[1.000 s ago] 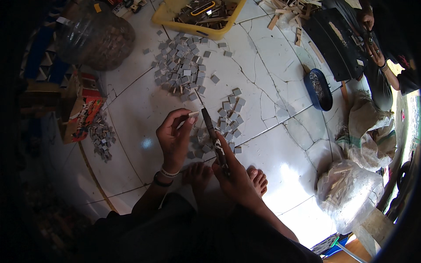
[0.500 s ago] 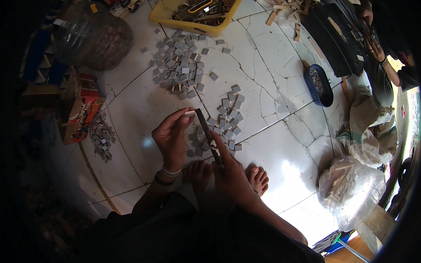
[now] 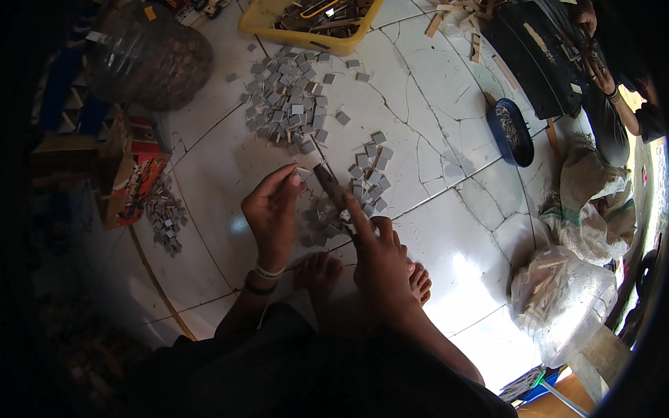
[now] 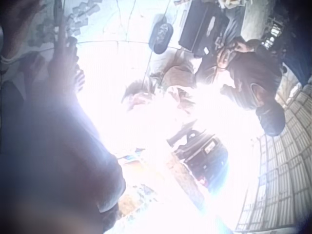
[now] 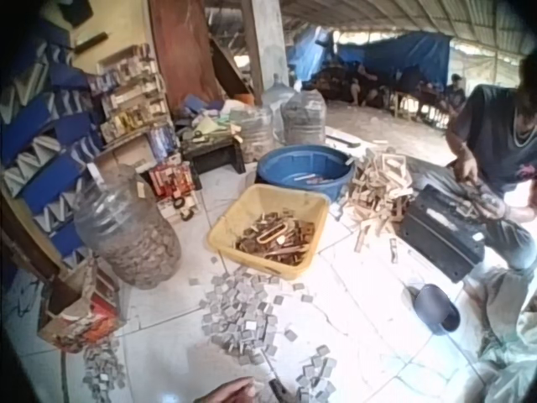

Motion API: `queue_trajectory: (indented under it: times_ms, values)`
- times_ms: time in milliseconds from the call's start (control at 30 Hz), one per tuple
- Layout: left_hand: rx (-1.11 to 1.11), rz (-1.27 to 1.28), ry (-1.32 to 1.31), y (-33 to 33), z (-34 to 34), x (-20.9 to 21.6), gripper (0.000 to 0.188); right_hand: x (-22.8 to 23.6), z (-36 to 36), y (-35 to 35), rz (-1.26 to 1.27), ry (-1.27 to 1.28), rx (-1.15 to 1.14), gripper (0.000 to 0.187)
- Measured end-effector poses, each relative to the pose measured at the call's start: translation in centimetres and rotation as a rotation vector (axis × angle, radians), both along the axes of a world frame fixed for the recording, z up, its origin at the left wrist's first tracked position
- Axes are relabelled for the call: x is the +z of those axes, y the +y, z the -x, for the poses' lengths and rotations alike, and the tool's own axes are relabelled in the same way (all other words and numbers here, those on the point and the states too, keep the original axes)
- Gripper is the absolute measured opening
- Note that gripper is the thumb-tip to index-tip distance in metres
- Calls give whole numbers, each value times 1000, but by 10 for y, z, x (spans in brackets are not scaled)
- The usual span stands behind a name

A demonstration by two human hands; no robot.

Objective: The person sits on the floor and repeatedly picks up small grey matchbox bodies and wooden matchsticks. Using pliers, they insert a matchstick into each box body and place the assembled unit on the floor. Another person works nearby with similar materials.

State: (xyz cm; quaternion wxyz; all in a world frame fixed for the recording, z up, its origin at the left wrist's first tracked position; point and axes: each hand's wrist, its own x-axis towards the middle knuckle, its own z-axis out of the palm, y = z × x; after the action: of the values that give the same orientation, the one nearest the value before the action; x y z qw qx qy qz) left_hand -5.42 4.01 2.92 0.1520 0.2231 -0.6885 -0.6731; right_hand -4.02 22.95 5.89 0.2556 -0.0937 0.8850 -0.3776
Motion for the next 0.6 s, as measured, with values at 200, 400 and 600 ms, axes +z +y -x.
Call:
queue_trajectory:
  times_ms: [200,400,600]
  values:
    - [21,-209,-100,-15,7,9,30,3,15,23,161,-50,-16,80]
    - [-39,-253,-104,-21,3,19,32,0,13,27,247,-50,67,79]
    - [-83,-264,-129,-20,3,23,32,-1,13,26,304,-41,91,80]
